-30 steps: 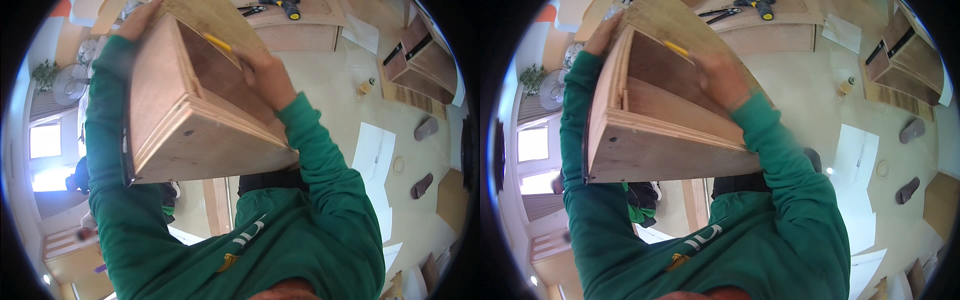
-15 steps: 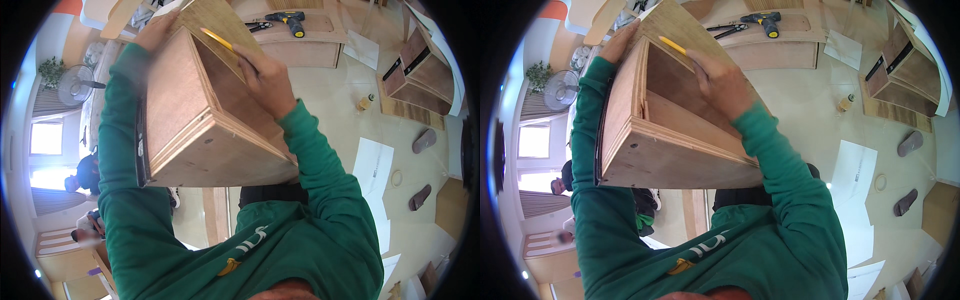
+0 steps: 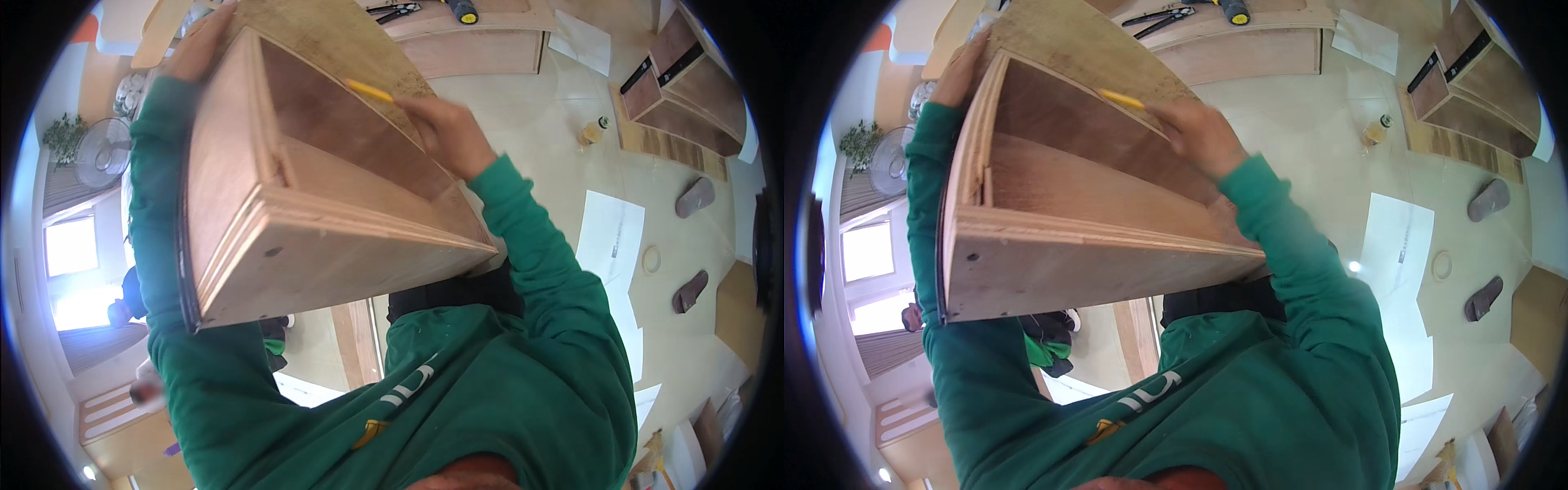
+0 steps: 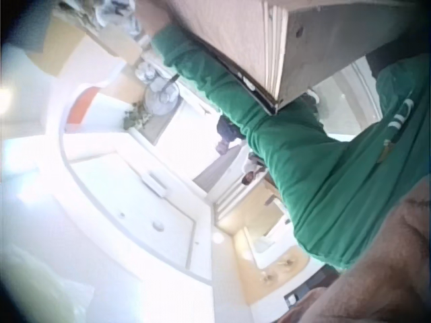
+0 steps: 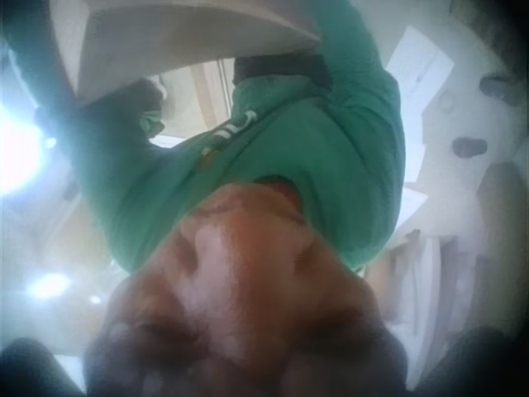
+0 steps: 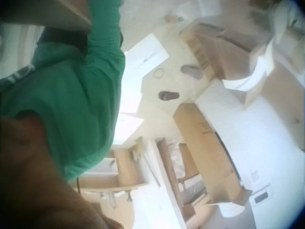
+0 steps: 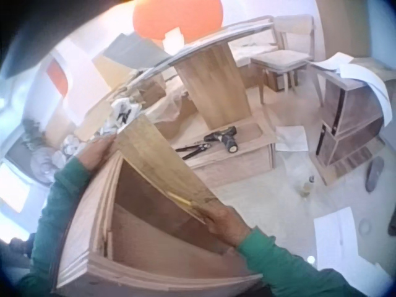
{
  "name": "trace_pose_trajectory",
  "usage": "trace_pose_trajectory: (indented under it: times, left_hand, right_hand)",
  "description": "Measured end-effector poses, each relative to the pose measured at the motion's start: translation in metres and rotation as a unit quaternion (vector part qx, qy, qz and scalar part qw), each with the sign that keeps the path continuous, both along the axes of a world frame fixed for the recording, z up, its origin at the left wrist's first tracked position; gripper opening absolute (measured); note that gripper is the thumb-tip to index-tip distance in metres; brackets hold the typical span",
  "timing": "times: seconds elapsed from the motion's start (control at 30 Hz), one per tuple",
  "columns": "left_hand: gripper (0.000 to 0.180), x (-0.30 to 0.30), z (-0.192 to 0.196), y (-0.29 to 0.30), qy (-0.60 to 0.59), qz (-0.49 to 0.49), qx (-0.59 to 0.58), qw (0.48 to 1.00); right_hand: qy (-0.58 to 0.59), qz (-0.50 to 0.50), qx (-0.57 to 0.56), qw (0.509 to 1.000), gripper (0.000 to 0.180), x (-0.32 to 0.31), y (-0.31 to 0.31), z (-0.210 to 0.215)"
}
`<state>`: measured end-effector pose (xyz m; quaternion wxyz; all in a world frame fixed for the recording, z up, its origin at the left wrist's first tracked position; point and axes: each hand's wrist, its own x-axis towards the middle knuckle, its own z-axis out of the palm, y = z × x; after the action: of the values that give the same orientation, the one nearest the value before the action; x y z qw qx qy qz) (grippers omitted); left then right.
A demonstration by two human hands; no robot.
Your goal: The person kneels on the floor and assembles a wooden drawer unit. They mark positions with a pencil, align a metal drawer slide, and secure it using a cordless drill. The drawer is then placed into the cabinet frame.
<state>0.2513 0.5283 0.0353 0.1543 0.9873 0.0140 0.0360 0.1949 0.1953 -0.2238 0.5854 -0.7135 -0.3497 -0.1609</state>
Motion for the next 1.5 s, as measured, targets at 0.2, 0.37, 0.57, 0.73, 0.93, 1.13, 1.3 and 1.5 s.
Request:
trace_pose_trajectory:
  times: [0.2,0.37,0.57,0.73,0.93,1.13,1.3,1.5]
  left_hand:
    - [0.049,0.005,0.000,0.023,-0.073,-0.169,0.209,0.960]
    - [0.055,0.004,-0.008,0.015,-0.052,-0.067,0.027,0.996]
    - [0.053,-0.004,0.004,0.010,-0.031,0.036,-0.008,0.999]
    - [0.052,0.001,0.004,-0.001,-0.028,0.047,-0.003,0.999]
    - [0.051,0.002,0.003,-0.009,-0.027,0.056,-0.004,0.998]
    - [0.051,0.002,0.002,-0.014,-0.032,0.057,-0.007,0.998]
    - [0.052,0.003,0.000,-0.018,-0.034,0.054,-0.006,0.998]
    - [0.054,0.001,-0.004,-0.019,-0.027,0.055,0.000,0.998]
  right_hand:
    - [0.223,-0.003,-0.130,0.966,0.029,-0.064,-0.042,-0.216]
    - [0.272,-0.070,-0.236,0.930,0.027,-0.081,-0.064,-0.285]
    - [0.399,-0.113,-0.238,0.878,0.023,-0.084,-0.062,-0.298]
    - [0.426,-0.103,-0.270,0.857,0.024,-0.074,-0.040,-0.310]
    - [0.412,-0.098,-0.276,0.863,0.024,-0.065,-0.009,-0.309]
    - [0.305,-0.094,-0.344,0.883,0.019,-0.037,-0.004,-0.282]
    - [0.313,-0.092,-0.305,0.895,0.015,-0.028,-0.007,-0.241]
    - [0.310,-0.103,-0.102,0.940,0.018,-0.028,-0.029,-0.124]
